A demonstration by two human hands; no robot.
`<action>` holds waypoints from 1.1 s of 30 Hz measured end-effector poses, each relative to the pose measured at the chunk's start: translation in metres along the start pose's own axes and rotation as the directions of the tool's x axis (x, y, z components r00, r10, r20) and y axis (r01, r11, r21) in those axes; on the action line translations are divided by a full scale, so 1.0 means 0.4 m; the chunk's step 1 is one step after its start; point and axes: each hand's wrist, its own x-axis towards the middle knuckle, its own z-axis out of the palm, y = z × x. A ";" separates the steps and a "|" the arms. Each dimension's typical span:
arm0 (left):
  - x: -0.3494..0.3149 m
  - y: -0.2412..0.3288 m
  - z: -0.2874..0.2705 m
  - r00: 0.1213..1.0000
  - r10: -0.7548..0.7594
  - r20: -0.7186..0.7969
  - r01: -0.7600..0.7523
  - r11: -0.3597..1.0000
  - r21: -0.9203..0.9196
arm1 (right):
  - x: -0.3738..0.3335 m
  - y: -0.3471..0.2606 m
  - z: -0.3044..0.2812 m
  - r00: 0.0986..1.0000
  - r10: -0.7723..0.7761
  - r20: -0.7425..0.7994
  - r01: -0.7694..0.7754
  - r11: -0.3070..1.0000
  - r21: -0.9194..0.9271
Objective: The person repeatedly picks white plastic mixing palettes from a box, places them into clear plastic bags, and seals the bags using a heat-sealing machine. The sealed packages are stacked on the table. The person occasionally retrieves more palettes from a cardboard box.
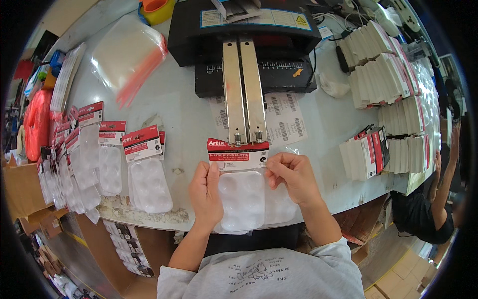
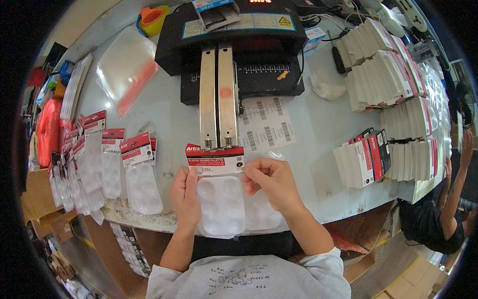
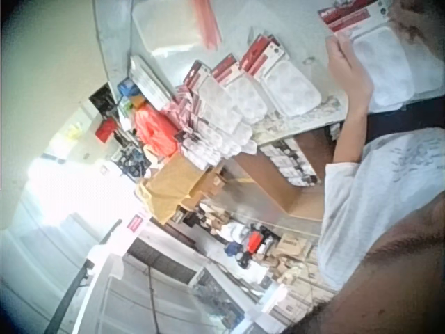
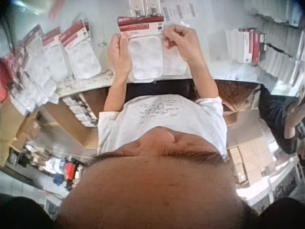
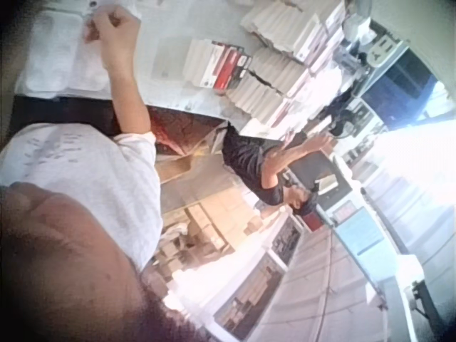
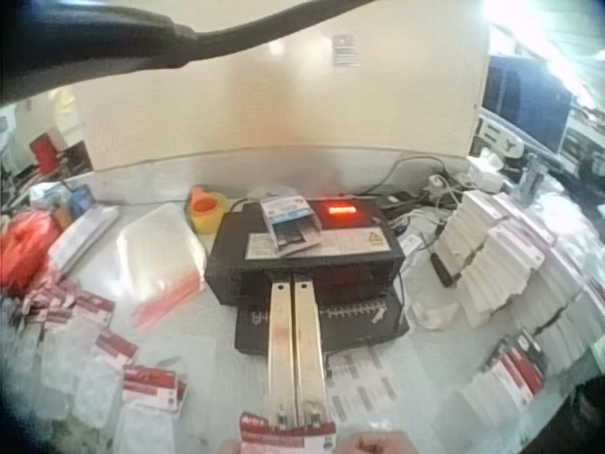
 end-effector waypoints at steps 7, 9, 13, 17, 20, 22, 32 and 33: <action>-0.034 0.001 -0.017 0.986 -0.145 0.082 0.157 0.973 -0.170 | -0.039 -0.004 -0.021 0.979 0.173 0.111 -0.187 0.974 0.127; -0.023 0.013 -0.025 0.944 -0.301 0.133 0.326 0.915 -0.239 | -0.048 -0.014 -0.011 0.955 0.267 0.130 -0.288 0.937 0.195; 0.025 0.044 -0.025 0.839 -0.517 0.172 0.544 0.789 -0.284 | -0.023 -0.033 0.015 0.941 0.313 0.130 -0.337 0.904 0.262; 0.046 0.067 -0.017 0.927 -0.348 0.137 0.374 0.842 -0.389 | 0.008 -0.042 0.019 0.991 0.040 0.125 -0.077 0.949 0.306; 0.028 0.065 -0.021 0.943 -0.309 0.119 0.330 0.910 -0.251 | -0.006 -0.038 0.012 0.988 0.087 0.130 -0.111 0.975 0.195; 0.008 0.055 -0.027 0.932 -0.345 0.113 0.355 0.930 -0.096 | -0.028 -0.033 0.008 0.986 0.099 0.134 -0.116 0.985 0.128; -0.031 0.033 -0.036 0.983 -0.071 0.169 0.111 0.964 -0.242 | -0.053 -0.024 -0.012 0.989 -0.026 0.146 0.030 0.999 -0.026; -0.027 0.030 -0.034 0.982 -0.135 0.131 0.156 0.974 -0.164 | -0.050 -0.024 -0.011 0.974 -0.075 0.213 0.077 0.997 -0.001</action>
